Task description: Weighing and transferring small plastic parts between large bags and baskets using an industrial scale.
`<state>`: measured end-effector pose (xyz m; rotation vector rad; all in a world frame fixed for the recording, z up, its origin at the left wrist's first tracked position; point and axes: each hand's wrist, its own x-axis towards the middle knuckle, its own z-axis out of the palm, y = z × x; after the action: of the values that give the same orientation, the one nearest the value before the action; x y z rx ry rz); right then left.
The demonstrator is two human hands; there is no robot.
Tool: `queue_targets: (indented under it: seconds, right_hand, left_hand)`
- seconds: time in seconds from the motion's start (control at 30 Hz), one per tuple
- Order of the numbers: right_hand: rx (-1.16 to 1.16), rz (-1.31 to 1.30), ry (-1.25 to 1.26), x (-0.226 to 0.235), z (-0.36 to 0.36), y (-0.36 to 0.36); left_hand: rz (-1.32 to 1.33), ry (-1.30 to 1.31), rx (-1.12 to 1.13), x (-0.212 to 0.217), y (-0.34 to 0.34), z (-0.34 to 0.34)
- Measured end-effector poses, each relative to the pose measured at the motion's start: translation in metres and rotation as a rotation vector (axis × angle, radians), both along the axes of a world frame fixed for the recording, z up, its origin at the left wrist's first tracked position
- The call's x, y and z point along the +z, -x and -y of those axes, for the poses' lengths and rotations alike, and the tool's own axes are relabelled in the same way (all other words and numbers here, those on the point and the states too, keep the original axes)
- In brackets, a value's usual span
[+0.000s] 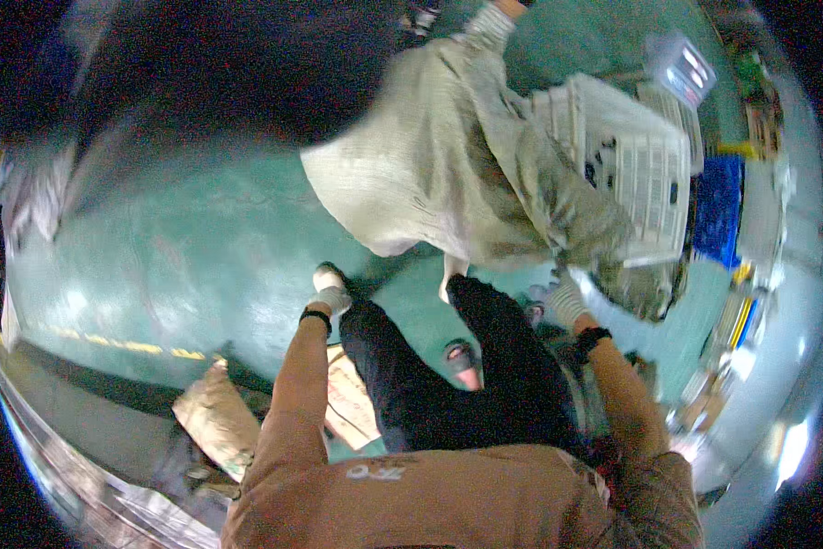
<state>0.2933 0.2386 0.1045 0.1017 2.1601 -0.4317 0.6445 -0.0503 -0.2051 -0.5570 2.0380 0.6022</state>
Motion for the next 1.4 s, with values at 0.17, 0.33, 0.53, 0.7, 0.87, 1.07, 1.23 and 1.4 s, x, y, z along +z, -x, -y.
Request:
queue_targets:
  seconds: [0.17, 0.33, 0.53, 0.7, 0.87, 1.07, 1.23, 1.4]
  right_hand:
    - [0.562, -0.417, -0.441, -0.073, 0.015, 0.018]
    - [0.573, -0.355, -0.147, -0.149, 0.008, 0.046]
    - [0.363, -0.280, 0.223, -0.152, 0.078, 0.000]
    - [0.192, 0.057, 0.332, -0.114, 0.106, -0.060]
    - [0.100, 0.182, 0.233, -0.052, 0.091, -0.071]
    - [-0.138, 0.390, 0.243, 0.028, 0.057, -0.075]
    - [0.239, 0.259, 0.262, 0.082, 0.056, -0.073]
    - [-0.121, 0.147, 0.501, 0.123, 0.007, -0.072]
  left_hand:
    - [0.117, 0.057, 0.252, 0.003, -0.007, -0.021]
    - [-0.121, -0.309, 0.908, -0.065, -0.038, -0.020]
    - [-0.497, -0.263, 2.090, -0.176, 0.041, -0.068]
    - [-0.440, -0.808, 2.458, -0.247, 0.068, -0.060]
    - [-0.491, -1.013, 2.521, -0.240, 0.082, -0.044]
    - [-0.325, -1.038, 2.382, -0.187, 0.005, -0.018]
    - [-0.491, -0.355, 2.462, -0.073, -0.049, 0.010]
    - [-0.508, -0.667, 2.142, 0.058, -0.055, 0.014]
